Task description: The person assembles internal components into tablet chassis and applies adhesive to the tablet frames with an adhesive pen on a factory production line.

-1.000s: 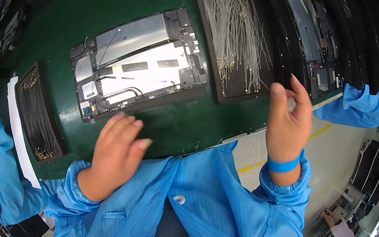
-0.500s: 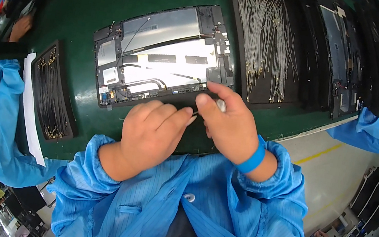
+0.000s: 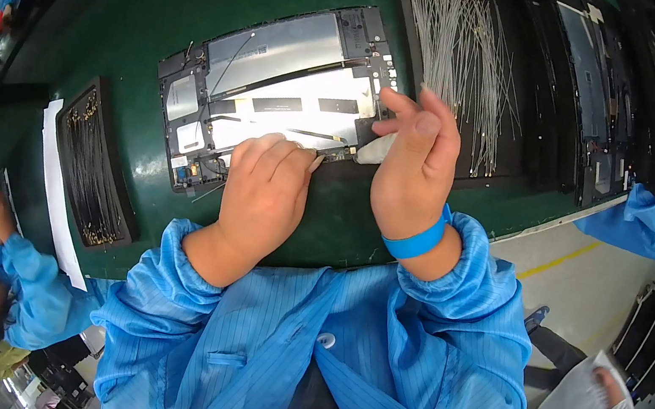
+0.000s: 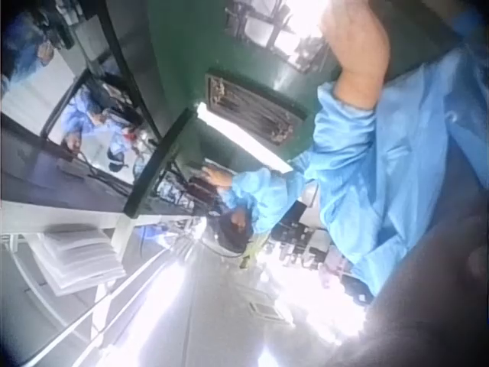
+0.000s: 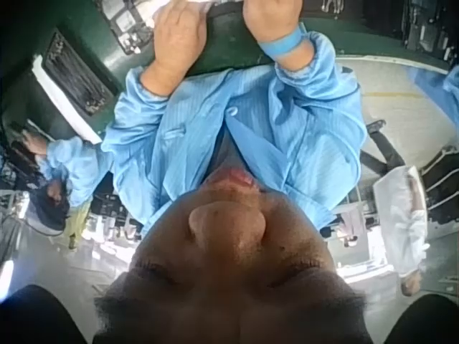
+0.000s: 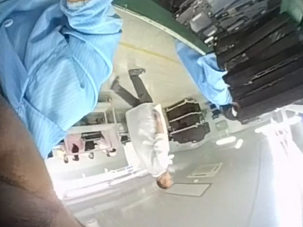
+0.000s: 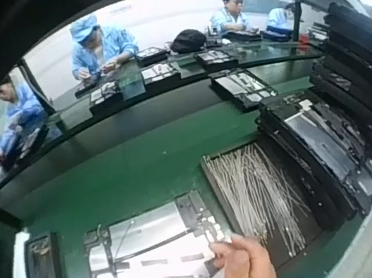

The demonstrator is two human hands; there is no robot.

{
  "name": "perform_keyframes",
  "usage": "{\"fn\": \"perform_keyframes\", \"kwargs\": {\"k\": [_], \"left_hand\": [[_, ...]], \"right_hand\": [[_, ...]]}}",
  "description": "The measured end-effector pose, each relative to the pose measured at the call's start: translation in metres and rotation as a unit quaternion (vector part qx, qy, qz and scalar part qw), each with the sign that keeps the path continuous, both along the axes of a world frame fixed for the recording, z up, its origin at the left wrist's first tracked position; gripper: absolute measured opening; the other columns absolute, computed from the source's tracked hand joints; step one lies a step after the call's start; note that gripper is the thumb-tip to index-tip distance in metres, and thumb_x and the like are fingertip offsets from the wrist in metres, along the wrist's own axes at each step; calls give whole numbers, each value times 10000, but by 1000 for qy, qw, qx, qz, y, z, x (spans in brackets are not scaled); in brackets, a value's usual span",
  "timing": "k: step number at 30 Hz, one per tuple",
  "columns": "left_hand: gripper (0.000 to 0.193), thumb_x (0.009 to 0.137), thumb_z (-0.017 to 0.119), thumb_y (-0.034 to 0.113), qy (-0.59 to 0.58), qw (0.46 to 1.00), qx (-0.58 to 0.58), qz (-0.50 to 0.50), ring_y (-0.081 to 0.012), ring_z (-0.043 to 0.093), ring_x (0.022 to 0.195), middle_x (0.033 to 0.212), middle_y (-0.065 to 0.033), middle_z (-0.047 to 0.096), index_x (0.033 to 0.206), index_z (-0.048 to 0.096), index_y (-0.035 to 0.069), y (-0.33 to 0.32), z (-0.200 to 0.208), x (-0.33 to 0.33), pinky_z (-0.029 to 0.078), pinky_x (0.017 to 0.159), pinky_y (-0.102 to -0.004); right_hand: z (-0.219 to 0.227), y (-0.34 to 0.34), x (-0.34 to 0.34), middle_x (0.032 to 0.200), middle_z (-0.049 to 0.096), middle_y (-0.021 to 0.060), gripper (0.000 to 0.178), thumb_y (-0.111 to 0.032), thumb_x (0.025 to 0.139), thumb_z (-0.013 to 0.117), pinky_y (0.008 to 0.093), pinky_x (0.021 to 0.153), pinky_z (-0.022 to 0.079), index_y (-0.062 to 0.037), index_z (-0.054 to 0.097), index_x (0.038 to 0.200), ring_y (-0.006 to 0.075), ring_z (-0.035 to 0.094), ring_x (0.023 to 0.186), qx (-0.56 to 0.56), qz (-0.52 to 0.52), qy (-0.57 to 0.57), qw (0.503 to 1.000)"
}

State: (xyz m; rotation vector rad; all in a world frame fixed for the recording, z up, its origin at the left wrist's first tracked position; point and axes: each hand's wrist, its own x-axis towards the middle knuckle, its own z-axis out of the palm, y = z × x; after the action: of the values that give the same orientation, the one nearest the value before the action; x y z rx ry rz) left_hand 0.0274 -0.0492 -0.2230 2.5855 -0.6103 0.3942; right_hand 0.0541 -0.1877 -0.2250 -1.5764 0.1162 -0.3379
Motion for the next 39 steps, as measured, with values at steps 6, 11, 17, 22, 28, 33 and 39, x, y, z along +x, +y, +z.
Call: {"fn": "perform_keyframes", "kwargs": {"k": [6,11,17,22,28,33,39], "left_hand": [[188,641,595,26,-4,1000,-4,1,-249,489,806,802,-80,516,815,525,29,1,-2,-1,369,712,-354],[210,629,578,-21,21,1000,-15,-3,-289,496,796,804,-103,534,825,514,18,2,0,0,382,721,-376],[187,635,575,2,12,1000,-8,-9,-267,496,805,800,-93,530,812,520,25,2,-1,0,377,715,-360],[167,624,558,41,12,1000,9,-24,-247,497,808,804,-87,523,788,527,32,10,3,0,375,709,-345],[176,629,503,40,12,975,218,41,-259,489,829,857,-120,533,800,542,31,38,30,32,370,735,-377],[363,808,487,252,159,929,-40,331,-306,504,859,922,-194,540,1019,492,-43,94,21,-6,373,773,-342],[349,841,438,265,322,793,-371,359,-135,496,821,901,-87,551,1011,504,-33,110,17,-5,369,744,-238]], "right_hand": [[-14,5,-1,878,575,98,229,-210,864,399,226,600,426,-6,414,967,107,513,654,-12,35,-110,993],[-13,5,-2,839,587,94,192,-185,859,411,247,604,433,-19,395,956,142,531,652,-14,60,-102,993],[-14,5,-3,794,585,108,159,-165,831,467,291,579,445,-26,433,900,209,559,641,-22,68,-132,989],[22,3,10,748,561,141,123,-152,766,514,337,584,441,-30,512,786,287,545,650,-301,249,-153,908],[13,0,19,747,555,165,212,-232,831,424,359,618,441,-45,514,871,302,556,693,-95,132,93,982],[21,-47,7,807,579,147,475,-342,801,451,275,667,430,10,429,1119,204,559,727,-154,104,323,928],[42,-34,22,577,464,53,604,-454,738,520,227,350,357,39,440,1078,103,438,431,-23,292,527,798]]}}
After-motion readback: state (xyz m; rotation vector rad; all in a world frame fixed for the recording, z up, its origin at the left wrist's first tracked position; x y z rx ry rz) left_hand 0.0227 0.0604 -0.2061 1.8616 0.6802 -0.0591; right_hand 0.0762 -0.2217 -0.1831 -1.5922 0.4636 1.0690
